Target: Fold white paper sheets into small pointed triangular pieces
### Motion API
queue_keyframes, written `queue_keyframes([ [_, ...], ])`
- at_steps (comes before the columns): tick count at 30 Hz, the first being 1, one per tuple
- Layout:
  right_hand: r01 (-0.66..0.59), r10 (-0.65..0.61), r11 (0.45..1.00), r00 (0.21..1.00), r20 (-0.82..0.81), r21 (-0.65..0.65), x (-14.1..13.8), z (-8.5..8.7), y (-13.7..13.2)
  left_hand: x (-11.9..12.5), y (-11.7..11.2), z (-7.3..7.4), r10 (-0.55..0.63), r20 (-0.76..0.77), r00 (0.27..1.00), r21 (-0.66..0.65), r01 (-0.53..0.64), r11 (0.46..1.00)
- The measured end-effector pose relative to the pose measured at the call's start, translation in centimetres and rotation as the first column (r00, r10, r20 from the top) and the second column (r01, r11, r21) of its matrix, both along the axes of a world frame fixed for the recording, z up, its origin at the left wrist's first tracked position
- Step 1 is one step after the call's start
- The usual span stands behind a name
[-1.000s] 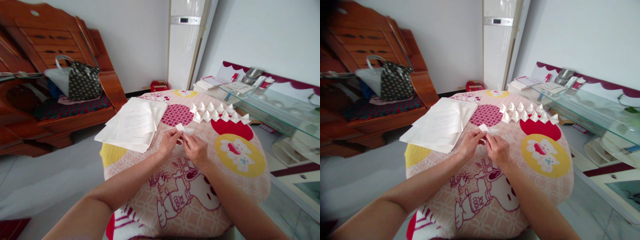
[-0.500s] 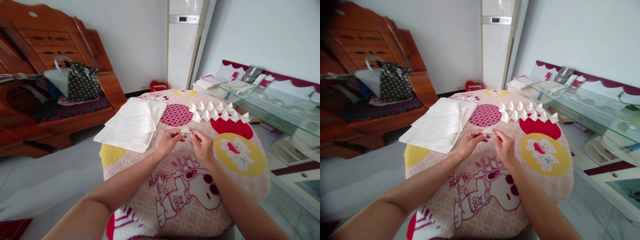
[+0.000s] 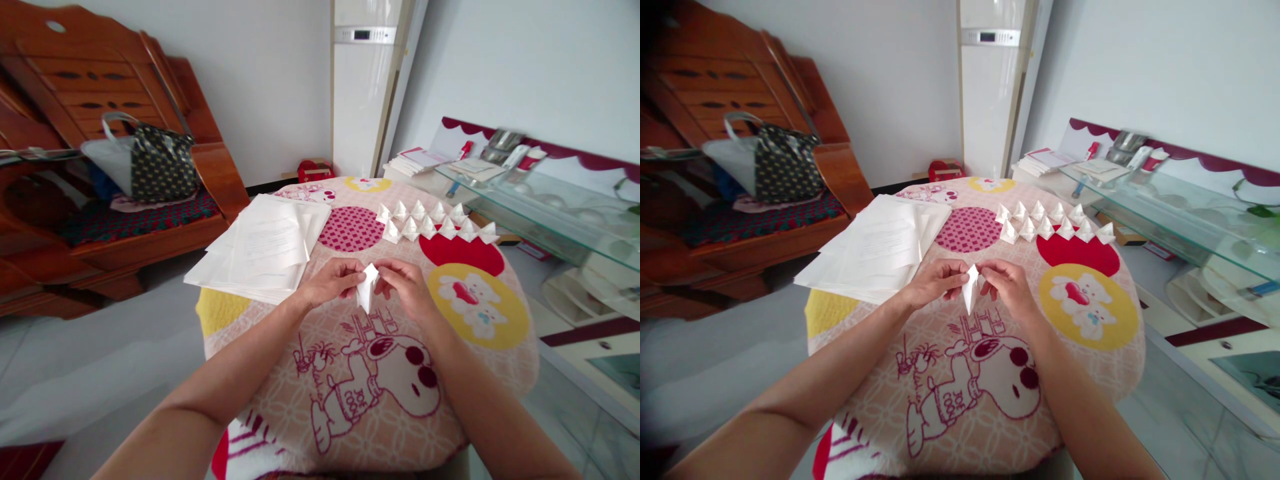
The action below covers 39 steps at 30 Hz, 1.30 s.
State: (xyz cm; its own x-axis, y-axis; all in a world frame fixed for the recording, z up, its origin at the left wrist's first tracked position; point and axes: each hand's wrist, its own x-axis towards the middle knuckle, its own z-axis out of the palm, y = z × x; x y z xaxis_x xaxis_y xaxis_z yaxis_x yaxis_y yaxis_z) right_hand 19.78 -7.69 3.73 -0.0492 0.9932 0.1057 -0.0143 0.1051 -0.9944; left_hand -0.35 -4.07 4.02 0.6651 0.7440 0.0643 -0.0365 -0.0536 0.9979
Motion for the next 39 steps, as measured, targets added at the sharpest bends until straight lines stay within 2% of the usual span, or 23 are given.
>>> queue_keyframes([
  [2,-0.069,0.066,0.996,0.997,-0.049,-0.051,-0.2,0.0,-0.1,0.3,-0.2,0.1,0.022,0.012,1.000,-0.010,-0.022,1.000],
  [7,-0.124,0.104,0.982,0.985,-0.137,-0.145,-0.1,0.0,-0.3,0.5,-0.3,0.0,0.063,0.051,0.997,-0.051,-0.061,0.997],
  [13,-0.222,0.183,0.957,0.962,-0.204,-0.189,0.2,0.7,-0.5,0.7,-0.3,-0.4,0.024,0.072,0.997,-0.091,-0.017,0.996],
  [25,-0.206,0.167,0.966,0.957,-0.238,-0.153,0.3,0.3,-0.3,1.3,-1.0,-0.2,0.087,0.094,0.992,0.045,-0.092,0.995],
  [29,-0.180,0.147,0.973,0.966,-0.214,-0.143,0.1,0.3,-0.4,1.4,-1.3,-0.5,0.166,0.067,0.984,0.144,-0.174,0.974],
  [33,-0.155,0.130,0.980,0.973,-0.190,-0.125,0.1,0.2,-0.4,1.4,-1.6,-0.6,0.203,-0.017,0.979,0.276,-0.191,0.942],
  [39,-0.152,0.131,0.981,0.977,-0.169,-0.118,0.2,0.1,-0.4,1.3,-1.7,-0.5,0.235,-0.070,0.970,0.339,-0.198,0.920],
])
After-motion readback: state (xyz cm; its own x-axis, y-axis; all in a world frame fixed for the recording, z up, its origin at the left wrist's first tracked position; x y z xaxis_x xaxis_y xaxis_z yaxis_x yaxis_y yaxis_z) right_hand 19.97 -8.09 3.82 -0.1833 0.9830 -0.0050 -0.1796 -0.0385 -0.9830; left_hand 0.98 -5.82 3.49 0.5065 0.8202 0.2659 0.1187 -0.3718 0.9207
